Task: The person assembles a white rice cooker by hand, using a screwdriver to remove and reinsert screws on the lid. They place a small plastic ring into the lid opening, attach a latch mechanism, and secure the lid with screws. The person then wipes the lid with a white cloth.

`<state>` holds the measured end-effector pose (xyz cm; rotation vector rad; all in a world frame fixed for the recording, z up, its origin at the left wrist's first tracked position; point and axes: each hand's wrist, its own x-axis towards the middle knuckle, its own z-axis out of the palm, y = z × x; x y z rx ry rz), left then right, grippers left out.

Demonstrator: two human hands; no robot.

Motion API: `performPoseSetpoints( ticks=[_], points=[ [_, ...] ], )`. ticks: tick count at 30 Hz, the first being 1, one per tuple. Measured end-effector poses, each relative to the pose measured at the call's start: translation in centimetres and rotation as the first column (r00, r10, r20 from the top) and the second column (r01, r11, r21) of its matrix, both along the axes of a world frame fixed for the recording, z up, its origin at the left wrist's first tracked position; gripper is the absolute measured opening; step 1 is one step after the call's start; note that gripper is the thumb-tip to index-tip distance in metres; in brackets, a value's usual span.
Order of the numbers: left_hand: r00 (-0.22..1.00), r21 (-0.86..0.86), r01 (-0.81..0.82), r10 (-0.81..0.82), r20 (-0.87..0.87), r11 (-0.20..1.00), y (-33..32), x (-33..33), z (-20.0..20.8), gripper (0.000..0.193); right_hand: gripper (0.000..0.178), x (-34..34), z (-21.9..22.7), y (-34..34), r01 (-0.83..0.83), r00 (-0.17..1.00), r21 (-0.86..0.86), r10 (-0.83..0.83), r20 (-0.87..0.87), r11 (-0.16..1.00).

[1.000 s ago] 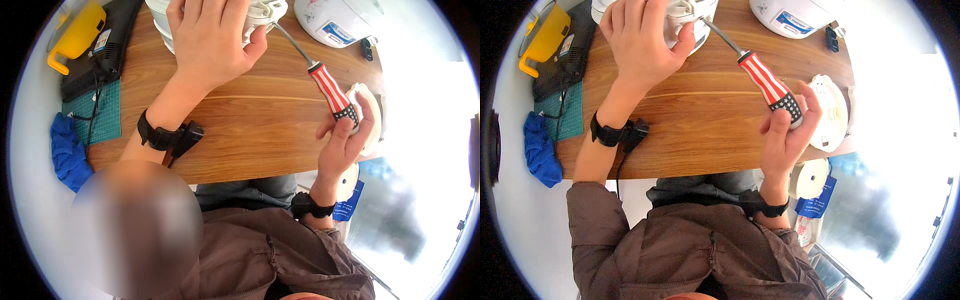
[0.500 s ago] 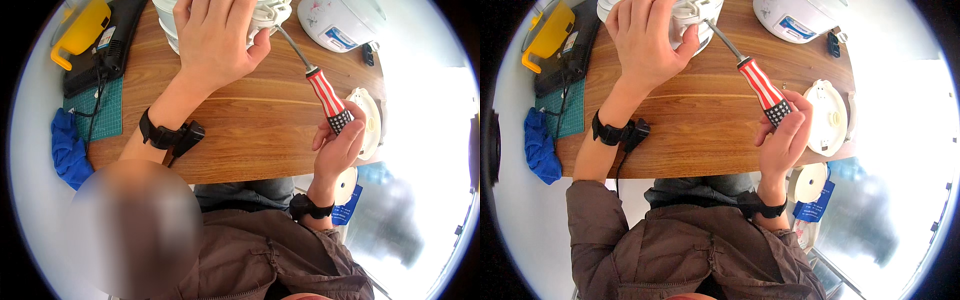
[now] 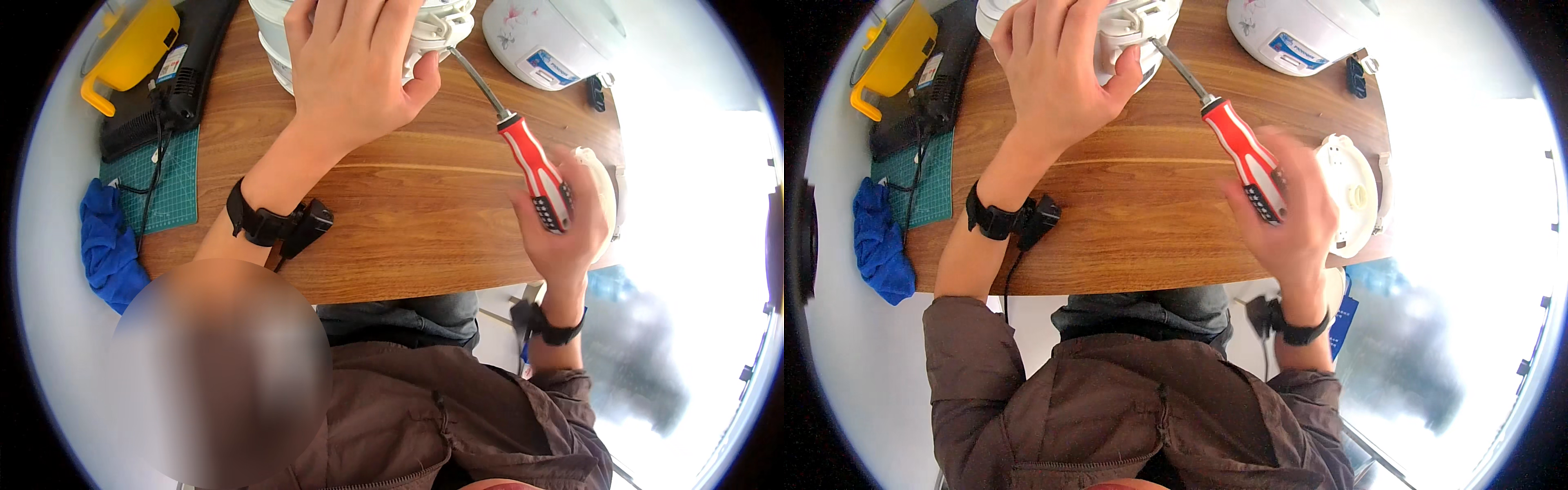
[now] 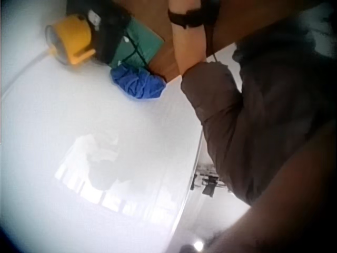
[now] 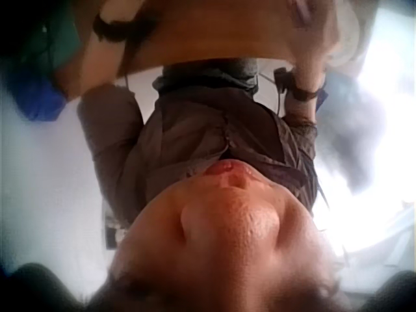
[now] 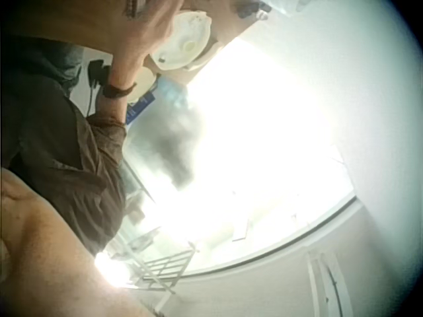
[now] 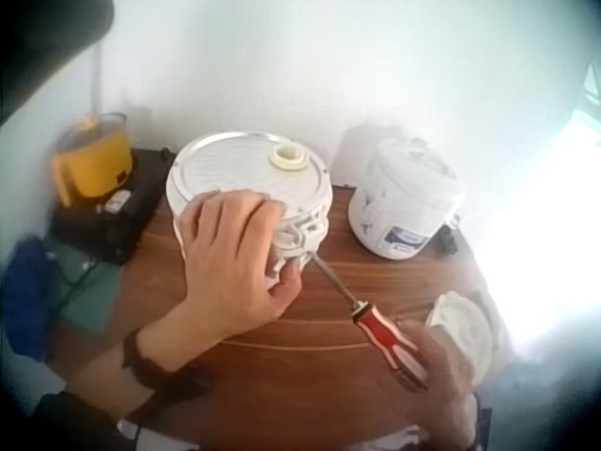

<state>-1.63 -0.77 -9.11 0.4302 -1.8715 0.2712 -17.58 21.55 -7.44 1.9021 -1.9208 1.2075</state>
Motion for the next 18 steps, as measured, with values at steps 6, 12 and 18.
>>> performPoseSetpoints(
  ticks=[6,12,18],
  points=[
    [1.0,0.027,-0.016,0.016,0.019,0.999,-0.4,-0.1,0.0,0.053,0.05,-2.9,3.6,-0.1,-0.453,-0.115,0.065,-0.131,0.985,0.889],
    [1.0,-0.011,-0.03,0.031,0.007,0.999,-0.8,-0.3,-0.5,0.053,0.051,-1.3,0.8,-0.4,-0.101,0.921,0.297,-0.023,0.389,0.95],
    [0.999,0.023,-0.003,0.002,0.046,1.0,0.0,0.2,0.6,0.056,0.05,-2.3,1.9,-0.3,-0.546,-0.24,-0.061,-0.086,0.967,0.836]
  ],
)
